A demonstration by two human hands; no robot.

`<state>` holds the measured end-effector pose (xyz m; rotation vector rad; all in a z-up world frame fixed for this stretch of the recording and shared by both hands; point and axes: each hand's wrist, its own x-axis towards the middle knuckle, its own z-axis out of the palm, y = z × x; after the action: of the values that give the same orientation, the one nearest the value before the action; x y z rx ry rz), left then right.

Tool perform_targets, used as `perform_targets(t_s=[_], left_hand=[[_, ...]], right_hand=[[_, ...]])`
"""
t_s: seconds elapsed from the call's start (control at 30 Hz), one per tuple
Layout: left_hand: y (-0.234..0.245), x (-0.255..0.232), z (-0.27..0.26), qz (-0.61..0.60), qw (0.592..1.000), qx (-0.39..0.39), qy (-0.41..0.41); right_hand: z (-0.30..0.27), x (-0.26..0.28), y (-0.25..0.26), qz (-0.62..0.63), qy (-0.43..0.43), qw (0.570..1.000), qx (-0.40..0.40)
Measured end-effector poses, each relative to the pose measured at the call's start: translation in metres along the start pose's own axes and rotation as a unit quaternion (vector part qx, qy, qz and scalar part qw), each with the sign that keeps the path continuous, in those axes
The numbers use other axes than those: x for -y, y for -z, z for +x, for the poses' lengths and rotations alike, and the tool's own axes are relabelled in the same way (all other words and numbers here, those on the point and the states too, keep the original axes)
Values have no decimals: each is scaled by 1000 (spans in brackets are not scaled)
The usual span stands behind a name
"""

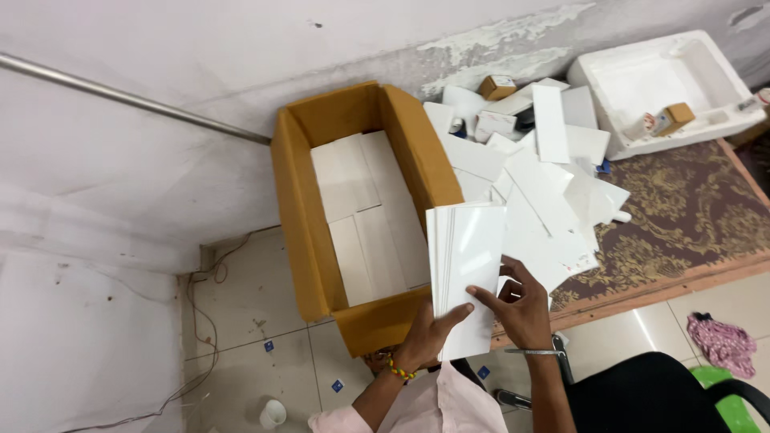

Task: The person repeatedly picks up stacks of white rectangular paper sheets from a pile on a table and places them into a large cardboard box. The person aligns the sheets and stacks them neatly inside the box throughout the video.

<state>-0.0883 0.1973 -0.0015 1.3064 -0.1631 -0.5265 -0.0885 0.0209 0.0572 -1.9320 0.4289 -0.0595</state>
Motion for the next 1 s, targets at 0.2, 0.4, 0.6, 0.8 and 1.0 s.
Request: perform_targets(t_s=[0.2,0.4,0.6,0.8,1.0], left_hand=[[66,-2,-44,-75,992,-90,34],[104,2,-58,-136,964,-227,-16],[145,2,-52,-89,937,-327,-89],[161,36,-43,-6,902,-428,-59],[164,149,-44,75,898,-433,-7]], right_hand=[[-8,-26,-79,117,-72,989,57],[25,-39,-101,172,-60,981,62],[103,-44,-151,73,79,985,135],[176,-14,-218,-261,82,955,110],[197,-51,-269,-533,93,780,315]])
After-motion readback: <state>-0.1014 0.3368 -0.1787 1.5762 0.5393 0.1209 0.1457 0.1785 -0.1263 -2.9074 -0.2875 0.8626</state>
